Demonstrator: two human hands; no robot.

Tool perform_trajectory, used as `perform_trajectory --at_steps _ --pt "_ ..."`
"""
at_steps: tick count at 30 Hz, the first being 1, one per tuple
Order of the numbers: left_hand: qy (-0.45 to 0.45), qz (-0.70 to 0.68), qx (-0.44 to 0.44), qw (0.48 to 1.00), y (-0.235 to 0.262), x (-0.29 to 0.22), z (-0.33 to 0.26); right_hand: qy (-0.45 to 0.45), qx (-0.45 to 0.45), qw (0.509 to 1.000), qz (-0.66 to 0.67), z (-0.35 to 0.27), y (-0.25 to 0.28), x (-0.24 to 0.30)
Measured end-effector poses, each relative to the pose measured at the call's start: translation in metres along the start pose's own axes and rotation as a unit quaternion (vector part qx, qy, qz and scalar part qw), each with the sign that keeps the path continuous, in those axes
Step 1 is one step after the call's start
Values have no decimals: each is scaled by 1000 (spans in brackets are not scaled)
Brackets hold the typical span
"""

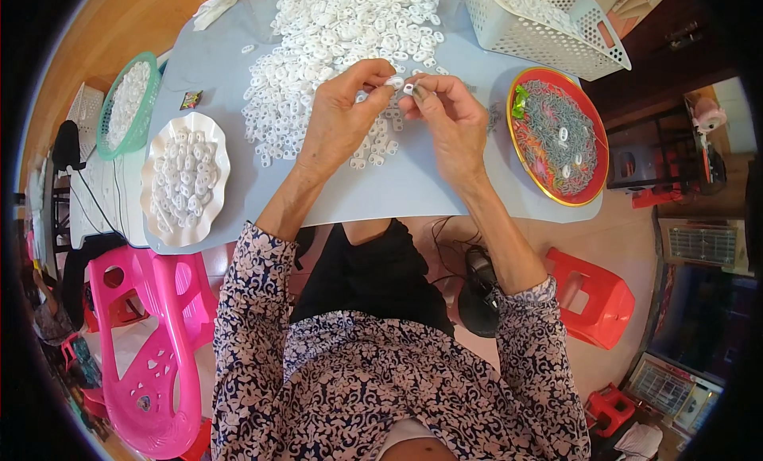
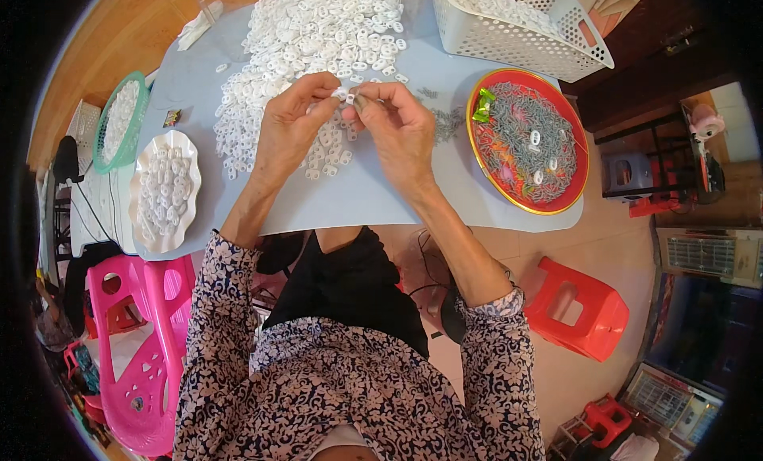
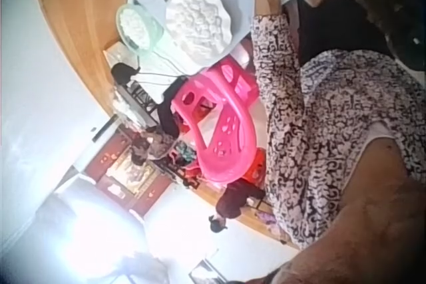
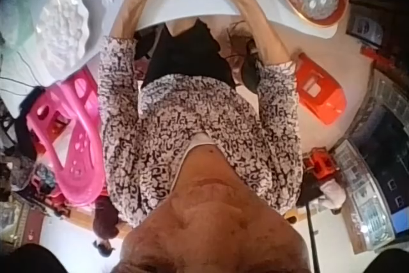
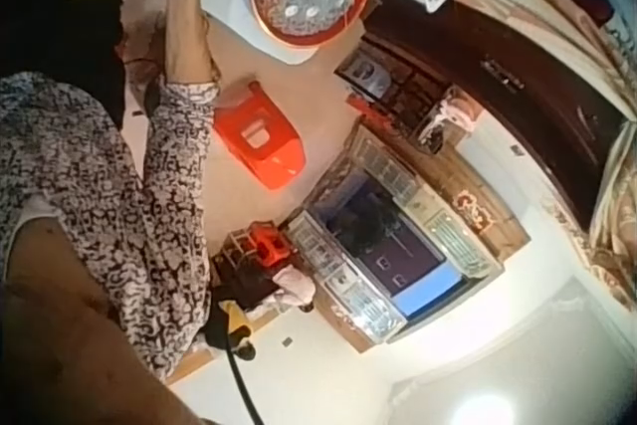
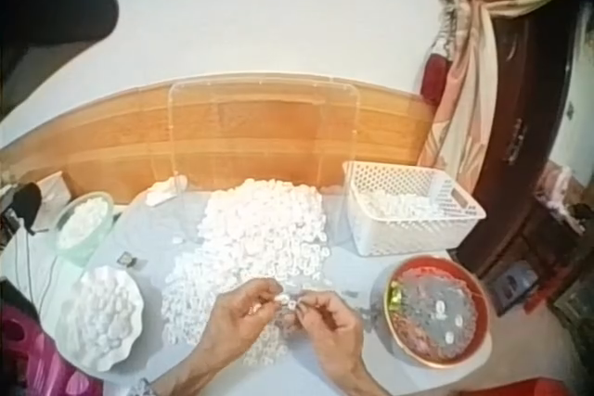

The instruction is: Inserting small metallic pins into white circular plastic components at a table.

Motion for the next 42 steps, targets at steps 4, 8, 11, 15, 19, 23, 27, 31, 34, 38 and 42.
perform_trajectory --at_steps 4,8,11,15,19,23,27,31,34,38,42 --pt "-69 106 -14 992 2 -1 -2 33 -15 999 27 1 -5 4" --pt "14 4 25 1000 2 11 3 31 20 999 2 1 -8 3" --pt "69 -107 64 990 -3 12 2 22 15 1000 -12 1 -6 2" --pt "52 -127 45 990 -2 11 2 -31 -7 997 67 3 -2 -6" --pt "55 -157 53 985 -5 11 3 -74 -35 985 150 2 3 -11" --pt "78 -176 36 981 0 16 6 -76 -41 989 117 -1 6 -11" --pt "112 -213 24 970 1 17 7 -62 -39 997 33 -3 5 -5" --pt "123 -274 53 952 2 17 9 -43 -11 999 -13 -4 -1 -1" --pt "115 -283 77 949 0 15 8 -37 6 999 -21 -5 -4 0" --pt "116 -246 85 959 2 17 7 -48 10 999 -17 -6 -5 0" --pt "103 -229 76 965 2 18 8 -43 14 999 -25 -6 -4 2"
Point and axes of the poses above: each hand's wrist, its own z-axis towards the middle knuckle, its own y-axis out of the back of the hand, x = y × z, the point moved 4 cm from there along z, towards the middle knuckle, and after that the axes turned 9 degrees about y, right-handed, at the moved point
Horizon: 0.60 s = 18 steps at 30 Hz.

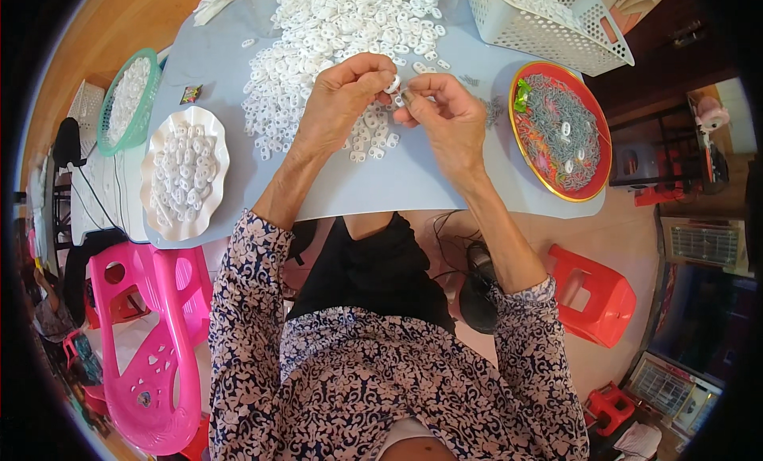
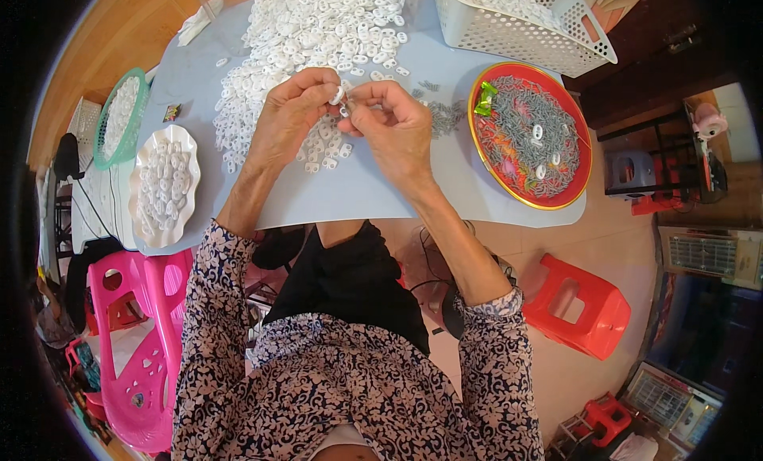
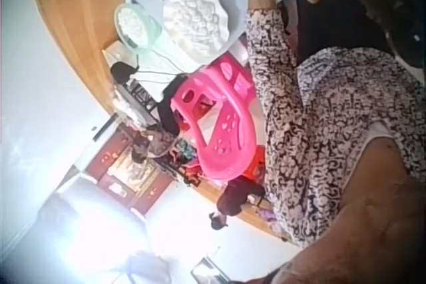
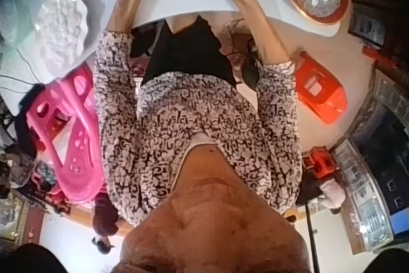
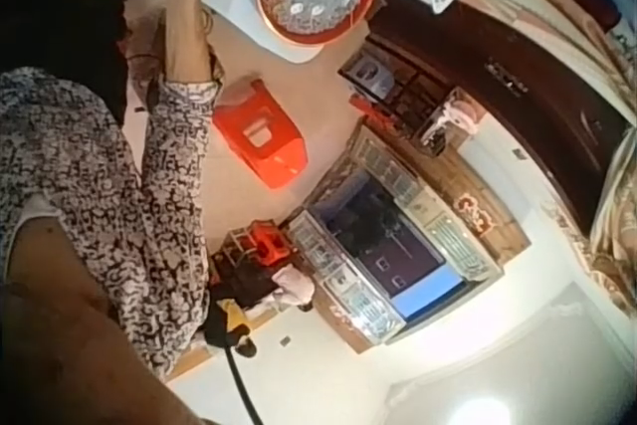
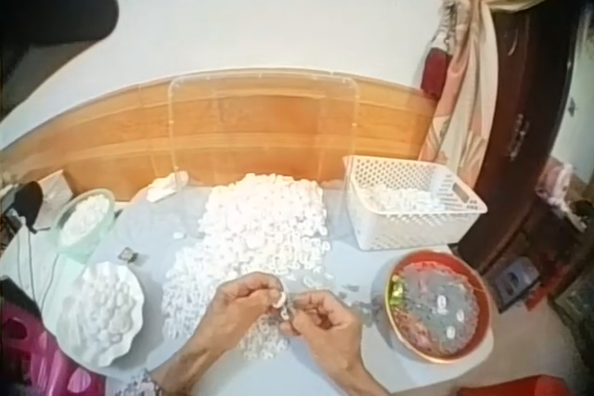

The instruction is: Inserting small metallic pins into white circular plastic components at a table.

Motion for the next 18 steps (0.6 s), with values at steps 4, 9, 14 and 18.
perform_trajectory --at_steps 4,9,14,18 --pt "-6 73 13 997 1 -1 2 -4 0 1000 5 -2 -1 -1" --pt "-22 134 22 990 -8 -8 -5 -7 15 1000 5 0 -2 -8" --pt "-57 253 -25 965 -12 -14 -10 16 -2 1000 9 1 -1 -4" --pt "-17 187 -20 982 -8 -17 -8 21 -10 1000 19 2 1 -6"
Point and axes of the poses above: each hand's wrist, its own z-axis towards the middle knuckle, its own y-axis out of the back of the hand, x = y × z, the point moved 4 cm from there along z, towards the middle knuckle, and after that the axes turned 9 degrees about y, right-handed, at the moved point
